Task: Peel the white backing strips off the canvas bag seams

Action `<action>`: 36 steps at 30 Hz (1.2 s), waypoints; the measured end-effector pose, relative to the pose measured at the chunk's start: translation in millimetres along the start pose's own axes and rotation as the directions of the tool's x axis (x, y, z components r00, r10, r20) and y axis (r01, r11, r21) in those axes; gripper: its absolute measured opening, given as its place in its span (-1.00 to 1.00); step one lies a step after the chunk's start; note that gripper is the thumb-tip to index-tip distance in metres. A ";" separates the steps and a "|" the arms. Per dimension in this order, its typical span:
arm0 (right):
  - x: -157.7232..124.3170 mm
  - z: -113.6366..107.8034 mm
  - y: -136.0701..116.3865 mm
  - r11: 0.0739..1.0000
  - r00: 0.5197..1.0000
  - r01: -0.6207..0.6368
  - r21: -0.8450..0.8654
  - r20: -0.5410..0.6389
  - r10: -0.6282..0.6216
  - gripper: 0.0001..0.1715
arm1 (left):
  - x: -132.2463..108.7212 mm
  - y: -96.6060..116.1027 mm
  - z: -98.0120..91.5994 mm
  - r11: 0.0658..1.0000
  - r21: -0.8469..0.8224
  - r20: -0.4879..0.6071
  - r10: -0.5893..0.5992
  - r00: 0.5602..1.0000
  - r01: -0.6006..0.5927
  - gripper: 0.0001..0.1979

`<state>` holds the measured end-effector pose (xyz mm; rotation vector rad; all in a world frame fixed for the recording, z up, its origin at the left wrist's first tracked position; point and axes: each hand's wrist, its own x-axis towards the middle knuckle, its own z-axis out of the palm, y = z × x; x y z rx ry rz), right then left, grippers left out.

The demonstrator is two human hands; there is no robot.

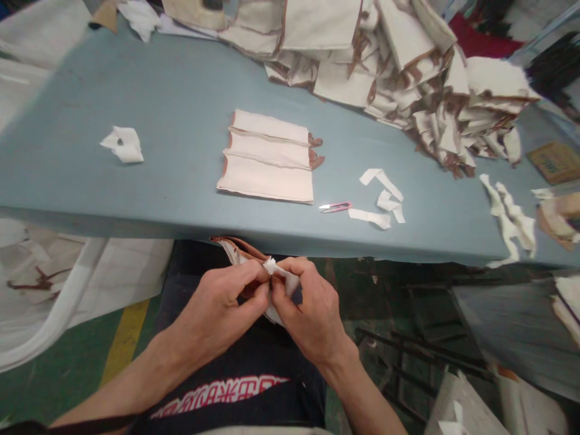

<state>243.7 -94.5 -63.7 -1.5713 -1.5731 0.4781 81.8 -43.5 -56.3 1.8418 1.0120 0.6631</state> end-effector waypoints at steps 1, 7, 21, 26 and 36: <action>0.2 2.7 -0.4 0.996 0.996 -0.085 0.041 -0.022 0.086 -0.88 | 0.8 0.6 3.8 0.996 -0.067 -0.022 -0.055 0.998 0.053 -0.83; 3.6 29.4 9.6 0.736 0.855 -0.479 0.478 0.063 0.515 -0.79 | 4.3 -10.9 27.4 0.659 -0.649 0.050 -0.461 0.886 0.380 -0.79; -6.2 28.9 -2.4 0.801 0.894 -0.401 0.445 0.000 0.448 -0.83 | 4.8 -13.4 -9.2 0.881 -0.333 0.127 -0.311 0.942 0.336 -0.76; -6.5 28.2 -4.6 0.909 0.937 -0.317 0.270 -0.062 0.345 -0.88 | 5.0 -9.1 -14.8 0.952 -0.145 0.064 -0.262 0.963 0.269 -0.77; -5.5 16.9 1.7 0.998 0.987 -0.027 0.057 -0.155 0.035 -0.84 | 3.9 -3.5 -11.0 0.993 -0.086 -0.017 -0.086 0.996 0.085 -0.79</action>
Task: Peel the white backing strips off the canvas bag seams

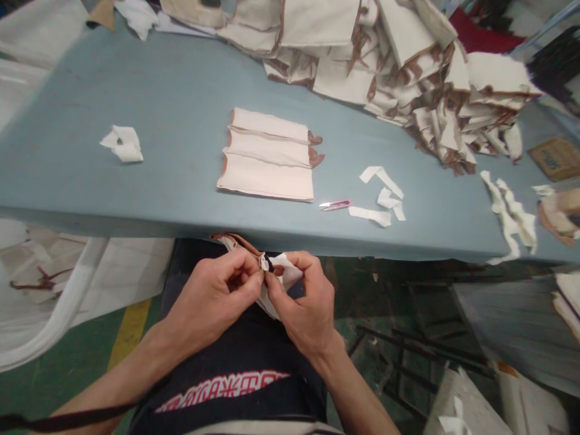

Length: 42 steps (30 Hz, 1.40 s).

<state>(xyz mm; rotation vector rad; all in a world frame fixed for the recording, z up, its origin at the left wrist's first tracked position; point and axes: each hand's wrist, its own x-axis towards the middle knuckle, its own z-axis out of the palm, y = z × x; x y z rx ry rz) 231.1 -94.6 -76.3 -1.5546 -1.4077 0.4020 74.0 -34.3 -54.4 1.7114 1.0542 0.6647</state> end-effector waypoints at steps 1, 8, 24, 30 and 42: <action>1.9 -3.1 2.5 0.997 0.997 0.080 0.001 0.015 -0.080 -0.84 | -1.1 1.0 1.5 0.998 0.034 -0.016 0.046 0.999 -0.045 -0.80; 16.7 -26.5 16.1 0.935 0.912 0.354 -0.001 0.223 -0.345 -0.75 | -2.1 2.2 10.5 0.979 0.122 -0.007 0.168 0.986 -0.166 -0.80; 7.4 0.6 18.7 0.922 0.939 -0.341 0.186 0.124 0.322 -0.85 | 12.9 -7.1 38.4 0.858 -0.446 -0.015 -0.293 0.956 0.255 -0.82; 4.9 13.0 21.4 0.706 0.820 -0.570 0.421 0.237 0.521 -0.73 | 9.5 -24.0 42.0 0.798 -0.506 0.071 -0.339 0.938 0.327 -0.72; -1.3 8.9 5.9 0.762 0.874 -0.485 0.429 0.227 0.429 -0.77 | 4.2 -7.0 7.1 0.969 -0.178 0.092 -0.158 0.983 0.173 -0.76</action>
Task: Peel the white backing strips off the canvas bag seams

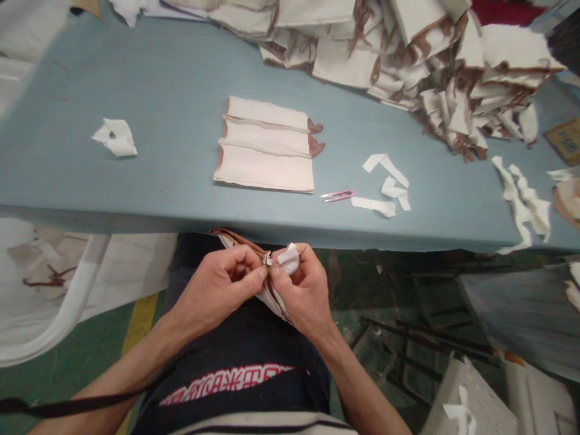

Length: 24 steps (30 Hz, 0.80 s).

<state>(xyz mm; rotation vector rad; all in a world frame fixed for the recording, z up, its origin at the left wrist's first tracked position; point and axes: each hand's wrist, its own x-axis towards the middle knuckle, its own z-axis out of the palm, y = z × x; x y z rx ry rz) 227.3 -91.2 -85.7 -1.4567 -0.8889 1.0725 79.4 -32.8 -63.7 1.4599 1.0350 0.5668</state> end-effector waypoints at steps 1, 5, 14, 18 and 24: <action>-0.5 -0.1 0.4 1.000 1.000 0.009 -0.011 -0.003 -0.009 -0.78 | -0.3 0.2 -0.6 1.000 0.012 0.007 0.008 1.000 -0.008 -0.76; -3.2 -2.2 0.5 0.993 0.999 0.049 -0.109 0.003 -0.049 -0.80 | -3.2 3.5 -1.3 0.979 0.176 -0.043 0.113 0.993 -0.103 -0.77; -1.5 -14.5 -10.8 0.865 0.939 0.335 -0.375 0.055 -0.340 -0.86 | -5.3 10.8 -2.4 0.941 0.256 -0.029 0.236 0.971 -0.221 -0.77; 1.4 -26.6 -13.2 0.764 0.865 0.497 -0.412 0.174 -0.470 -0.84 | -5.8 11.2 -0.5 0.910 0.310 -0.004 0.291 0.957 -0.275 -0.78; 3.1 -38.7 -23.8 0.680 0.838 0.544 -0.492 0.273 -0.473 -0.81 | -5.2 14.2 6.3 0.884 0.360 0.054 0.301 0.952 -0.300 -0.76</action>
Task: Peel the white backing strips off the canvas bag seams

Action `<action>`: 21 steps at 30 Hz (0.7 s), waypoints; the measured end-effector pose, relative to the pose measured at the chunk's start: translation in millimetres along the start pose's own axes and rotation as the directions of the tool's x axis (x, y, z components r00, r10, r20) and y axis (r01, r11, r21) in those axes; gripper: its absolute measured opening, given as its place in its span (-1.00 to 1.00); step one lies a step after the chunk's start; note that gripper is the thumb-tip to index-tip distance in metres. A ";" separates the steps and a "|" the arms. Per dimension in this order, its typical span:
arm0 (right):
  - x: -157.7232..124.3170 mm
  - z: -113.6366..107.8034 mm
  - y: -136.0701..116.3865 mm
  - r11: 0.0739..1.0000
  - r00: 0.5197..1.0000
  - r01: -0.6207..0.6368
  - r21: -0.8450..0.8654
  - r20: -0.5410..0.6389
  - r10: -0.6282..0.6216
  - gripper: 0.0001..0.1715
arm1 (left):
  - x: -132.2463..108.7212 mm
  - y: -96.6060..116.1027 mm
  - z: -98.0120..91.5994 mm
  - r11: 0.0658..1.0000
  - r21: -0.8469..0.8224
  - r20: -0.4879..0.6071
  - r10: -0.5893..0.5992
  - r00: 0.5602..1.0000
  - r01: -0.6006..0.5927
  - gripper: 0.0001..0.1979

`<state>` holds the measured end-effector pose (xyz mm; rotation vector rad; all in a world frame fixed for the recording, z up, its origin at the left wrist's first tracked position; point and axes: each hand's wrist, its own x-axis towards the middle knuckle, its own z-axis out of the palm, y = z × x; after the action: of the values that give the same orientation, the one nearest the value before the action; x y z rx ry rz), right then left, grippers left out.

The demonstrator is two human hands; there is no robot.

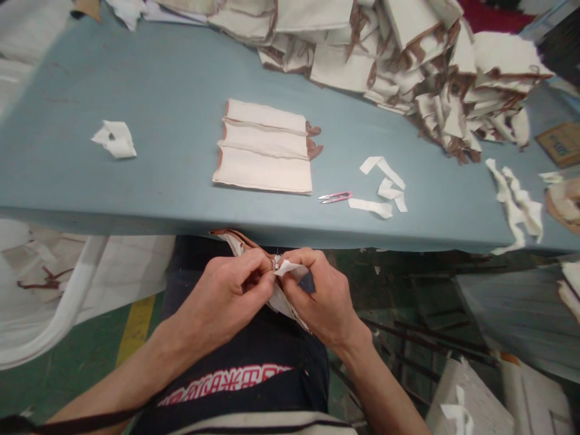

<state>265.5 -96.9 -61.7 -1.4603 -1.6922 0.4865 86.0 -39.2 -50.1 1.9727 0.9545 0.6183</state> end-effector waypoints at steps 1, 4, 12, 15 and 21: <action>0.5 -2.5 -0.8 1.000 1.000 0.000 -0.018 0.008 0.000 -0.81 | -0.1 0.9 0.9 1.000 0.003 0.001 -0.002 1.000 0.002 -0.76; 1.8 -7.2 -3.2 0.999 0.999 -0.036 -0.025 0.034 0.037 -0.82 | -0.4 3.8 4.2 1.000 -0.013 -0.007 -0.014 1.000 0.014 -0.77; 8.9 22.9 3.3 0.808 0.888 -0.419 0.414 0.000 0.460 -0.86 | 9.6 -7.2 25.7 0.789 -0.537 -0.009 -0.359 0.933 0.298 -0.79; 7.8 34.2 6.9 0.703 0.849 -0.473 0.531 0.060 0.526 -0.83 | 8.7 -16.5 31.9 0.746 -0.578 0.024 -0.390 0.921 0.331 -0.76; -2.3 38.7 3.2 0.673 0.849 -0.447 0.590 0.043 0.527 -0.81 | -3.3 -12.5 22.7 0.816 -0.476 -0.011 -0.380 0.925 0.329 -0.80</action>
<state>237.2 -89.8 -87.4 -1.4136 -0.8846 1.0755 95.2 -48.0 -72.9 1.3007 1.0879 0.6668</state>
